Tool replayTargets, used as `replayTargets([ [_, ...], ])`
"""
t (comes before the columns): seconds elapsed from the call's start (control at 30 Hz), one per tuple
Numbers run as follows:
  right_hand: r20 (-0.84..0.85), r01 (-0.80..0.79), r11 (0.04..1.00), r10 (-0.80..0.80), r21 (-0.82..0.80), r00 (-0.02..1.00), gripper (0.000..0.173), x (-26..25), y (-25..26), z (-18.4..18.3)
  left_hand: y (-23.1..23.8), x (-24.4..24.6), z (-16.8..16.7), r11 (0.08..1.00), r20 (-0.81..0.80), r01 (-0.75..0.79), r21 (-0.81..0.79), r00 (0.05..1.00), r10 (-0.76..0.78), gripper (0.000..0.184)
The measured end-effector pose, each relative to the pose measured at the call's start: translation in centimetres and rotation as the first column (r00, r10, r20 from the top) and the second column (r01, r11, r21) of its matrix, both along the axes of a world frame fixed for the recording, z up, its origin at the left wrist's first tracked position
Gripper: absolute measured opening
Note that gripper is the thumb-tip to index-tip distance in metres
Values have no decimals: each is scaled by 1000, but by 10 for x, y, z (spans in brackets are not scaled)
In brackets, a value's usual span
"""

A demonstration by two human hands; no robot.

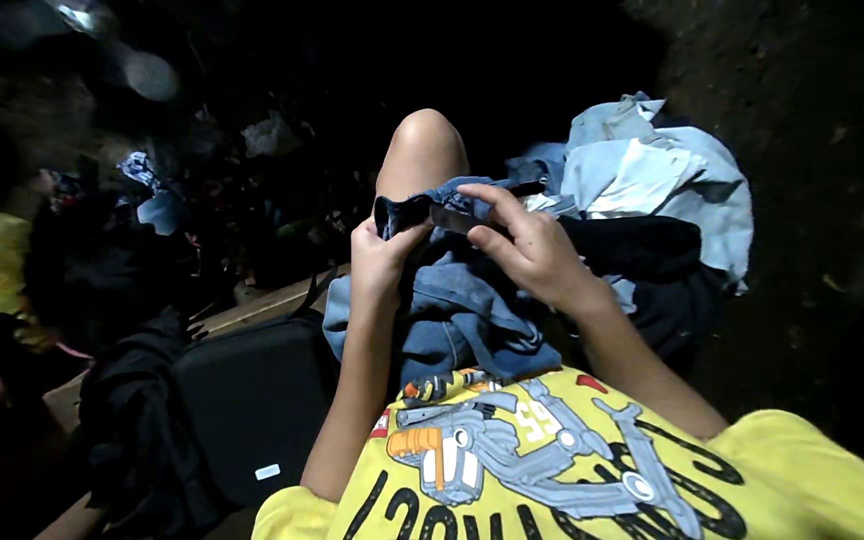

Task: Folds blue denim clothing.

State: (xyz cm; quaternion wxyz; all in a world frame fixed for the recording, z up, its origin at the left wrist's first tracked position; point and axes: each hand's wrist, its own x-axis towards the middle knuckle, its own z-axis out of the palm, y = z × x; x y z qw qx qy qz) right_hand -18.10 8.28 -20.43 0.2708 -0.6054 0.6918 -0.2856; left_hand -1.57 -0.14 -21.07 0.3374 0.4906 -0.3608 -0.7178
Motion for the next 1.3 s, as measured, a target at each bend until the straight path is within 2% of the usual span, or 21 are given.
replayTargets([
  [0.17,-48,7,1000,-7,4,999,59,12,-6,-10,1,3,-1,1000,-29,12,9,1000,-12,21],
  [0.4,-102,66,988,-81,-143,992,54,18,-3,-21,6,7,-3,999,-73,45,-6,996,-45,19],
  [0.57,-87,105,979,-122,-177,989,49,25,-11,-22,8,-1,-4,1000,-49,26,-10,998,-26,19],
  [0.73,-104,131,980,-147,-151,984,42,25,2,-31,9,6,-7,1000,-23,12,-9,1000,-12,18],
  [0.77,-58,134,983,-142,-129,988,42,24,3,-32,9,6,-7,1000,-26,11,2,1000,-11,17],
  [0.83,173,63,998,-64,10,983,44,13,2,-27,8,5,-5,999,-38,-1,32,999,2,16],
  [0.9,471,-5,996,-40,93,881,41,-2,1,-24,5,7,-2,997,-49,-24,76,998,28,13],
  [0.97,630,6,993,-77,114,773,44,-12,2,-20,1,8,-2,994,-59,-29,104,998,35,11],
  [1.03,553,11,994,-67,105,830,47,-18,3,-14,0,7,-2,993,-73,-26,111,997,34,10],
  [1.13,253,18,996,-38,82,967,46,-16,1,-6,1,6,-2,996,-90,-24,88,995,32,10],
  [1.2,147,0,998,-10,70,989,52,-10,-2,-3,2,6,-3,997,-103,-30,69,994,37,10],
  [1.3,81,-58,998,54,39,995,54,-4,-4,-3,5,6,-4,998,-116,-44,35,992,48,13],
])
